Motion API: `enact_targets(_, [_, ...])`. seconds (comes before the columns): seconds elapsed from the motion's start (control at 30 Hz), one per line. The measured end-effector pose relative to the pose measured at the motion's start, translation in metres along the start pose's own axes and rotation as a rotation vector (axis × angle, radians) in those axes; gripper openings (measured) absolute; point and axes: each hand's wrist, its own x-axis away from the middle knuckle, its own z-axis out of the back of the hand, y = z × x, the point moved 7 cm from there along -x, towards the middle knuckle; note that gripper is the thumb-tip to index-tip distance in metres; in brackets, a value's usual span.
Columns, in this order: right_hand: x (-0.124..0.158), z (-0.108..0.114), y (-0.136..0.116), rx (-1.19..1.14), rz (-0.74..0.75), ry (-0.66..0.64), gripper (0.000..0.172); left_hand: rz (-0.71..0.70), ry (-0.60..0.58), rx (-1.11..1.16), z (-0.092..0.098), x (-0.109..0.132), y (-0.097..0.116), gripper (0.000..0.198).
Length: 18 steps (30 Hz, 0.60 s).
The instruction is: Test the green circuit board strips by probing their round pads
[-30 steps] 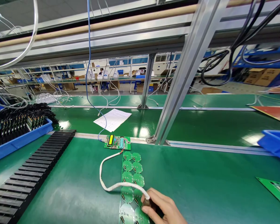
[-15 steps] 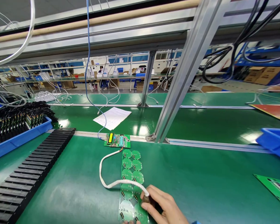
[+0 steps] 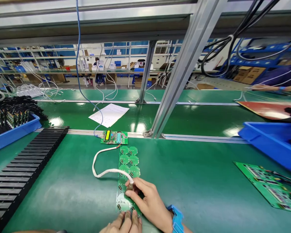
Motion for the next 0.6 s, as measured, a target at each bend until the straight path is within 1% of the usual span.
enact_targets(0.07, [0.001, -0.003, 0.004, 0.003, -0.010, 0.005, 0.022, 0.007, -0.015, 0.022, 0.002, -0.005, 0.001, 0.021])
enact_targets(0.17, [0.001, -0.003, 0.006, 0.001, -0.010, 0.006, 0.021, 0.005, -0.050, 0.043, 0.000, -0.005, 0.003, 0.023])
enact_targets(0.37, [0.001, 0.000, -0.002, 0.017, 0.039, 0.013, 0.017, 0.072, -0.026, 0.036, 0.002, -0.003, 0.001, 0.024])
enact_targets(0.5, [0.001, -0.002, -0.008, 0.044, 0.091, 0.003, 0.015, 0.044, -0.051, 0.042, 0.001, -0.006, 0.001, 0.026])
enact_targets(0.6, [0.002, -0.005, -0.012, 0.090, 0.130, -0.017, 0.015, -0.026, -0.069, 0.040, -0.001, -0.001, 0.004, 0.027])
